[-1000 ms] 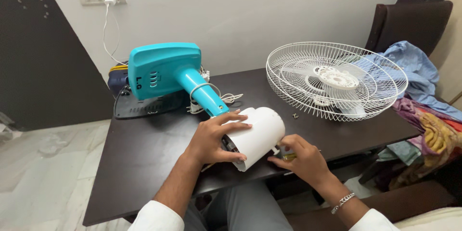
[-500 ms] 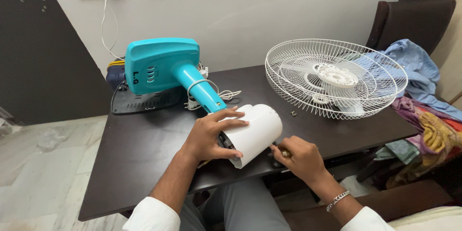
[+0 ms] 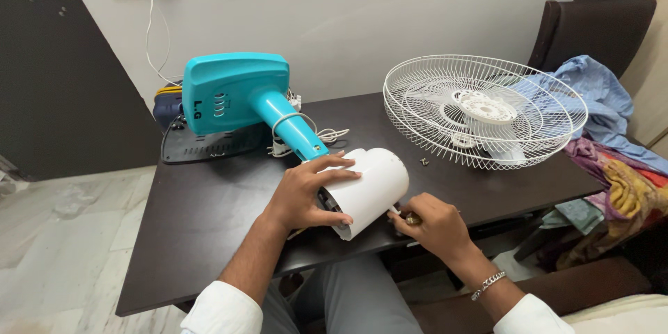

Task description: The person disassembles a table fan by removing the front grille, fan blades, and motor housing. They use a screwdriver to loosen screws and separate the motor from the stand, leaving the components on the table.

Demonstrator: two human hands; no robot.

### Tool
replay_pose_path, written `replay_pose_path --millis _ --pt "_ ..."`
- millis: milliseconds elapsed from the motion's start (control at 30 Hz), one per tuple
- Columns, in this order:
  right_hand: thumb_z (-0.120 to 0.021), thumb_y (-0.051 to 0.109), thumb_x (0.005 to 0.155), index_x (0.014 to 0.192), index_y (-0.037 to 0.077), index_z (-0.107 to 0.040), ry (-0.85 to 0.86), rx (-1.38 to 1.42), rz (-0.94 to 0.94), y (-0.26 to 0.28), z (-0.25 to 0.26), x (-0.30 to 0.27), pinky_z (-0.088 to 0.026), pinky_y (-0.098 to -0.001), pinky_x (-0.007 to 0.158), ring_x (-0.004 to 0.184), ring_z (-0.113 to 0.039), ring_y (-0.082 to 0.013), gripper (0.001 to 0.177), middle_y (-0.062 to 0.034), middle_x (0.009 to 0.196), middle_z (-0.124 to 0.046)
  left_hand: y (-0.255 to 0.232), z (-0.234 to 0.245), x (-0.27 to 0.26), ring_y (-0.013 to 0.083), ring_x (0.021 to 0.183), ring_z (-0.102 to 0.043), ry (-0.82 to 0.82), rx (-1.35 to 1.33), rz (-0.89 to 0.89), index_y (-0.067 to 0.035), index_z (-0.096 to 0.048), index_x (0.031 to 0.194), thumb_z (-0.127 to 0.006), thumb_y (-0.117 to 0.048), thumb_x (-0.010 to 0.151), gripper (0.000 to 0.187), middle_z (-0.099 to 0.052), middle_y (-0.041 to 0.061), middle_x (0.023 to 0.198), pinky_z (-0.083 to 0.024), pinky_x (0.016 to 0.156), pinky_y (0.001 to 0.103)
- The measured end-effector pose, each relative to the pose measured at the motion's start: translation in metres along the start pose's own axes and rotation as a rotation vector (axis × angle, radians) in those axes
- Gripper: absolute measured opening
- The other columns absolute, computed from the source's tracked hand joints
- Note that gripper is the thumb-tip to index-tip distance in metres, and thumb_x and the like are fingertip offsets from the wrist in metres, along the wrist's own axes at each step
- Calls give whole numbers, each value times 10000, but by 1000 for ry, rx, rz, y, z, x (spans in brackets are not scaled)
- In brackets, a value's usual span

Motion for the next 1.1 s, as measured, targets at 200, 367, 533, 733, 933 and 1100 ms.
replay_pose_path --millis 200,367,533,733,933,1100 --pt "-918 233 665 900 40 -660 -61 131 78 4 3 0 -624 -285 609 667 -744 -174 399 -56 813 -703 1 0 -1 301 1370 -613 -2 5 2 -238 -732 1257 -881 -570 652 706 -682 34 1370 -559 1037 432" --pt "-866 159 758 879 78 -656 -64 129 149 6 6 1 -629 -287 659 745 -757 -174 255 -42 890 -728 1 0 -1 296 1351 -625 -4 17 9 -242 -735 1254 -876 -583 652 706 -684 31 1364 -560 1029 430" --pt "-884 234 751 780 71 -672 -15 53 1 2 1 3 -589 -318 568 633 -713 -188 269 -55 749 -706 -1 1 0 301 1350 -623 -8 10 4 -244 -737 1255 -876 -584 652 706 -685 30 1365 -559 1035 434" --pt "-823 234 772 795 59 -704 -34 53 28 5 5 3 -552 -372 564 614 -673 -248 213 -74 728 -685 0 0 -2 304 1354 -619 -2 13 3 -243 -731 1264 -876 -574 654 709 -676 36 1377 -558 1032 432" --pt "-743 219 846 792 80 -745 17 45 -30 4 3 4 -531 -381 546 587 -654 -254 149 -71 698 -685 0 -3 -2 291 1357 -622 4 1 -3 -244 -724 1275 -871 -582 673 706 -676 28 1383 -562 1040 426" --pt "-774 297 833 761 85 -720 49 -60 -37 6 4 6 -536 -373 543 580 -656 -241 231 -61 680 -681 0 -2 -1 293 1358 -617 4 5 -1 -246 -727 1271 -869 -585 666 707 -676 29 1382 -563 1030 428"
Point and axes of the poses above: each hand's wrist, its own x-axis towards the middle knuckle, its own z-axis out of the back of the hand, y = z × x, the point moved 3 cm from there along x, towards the middle knuckle
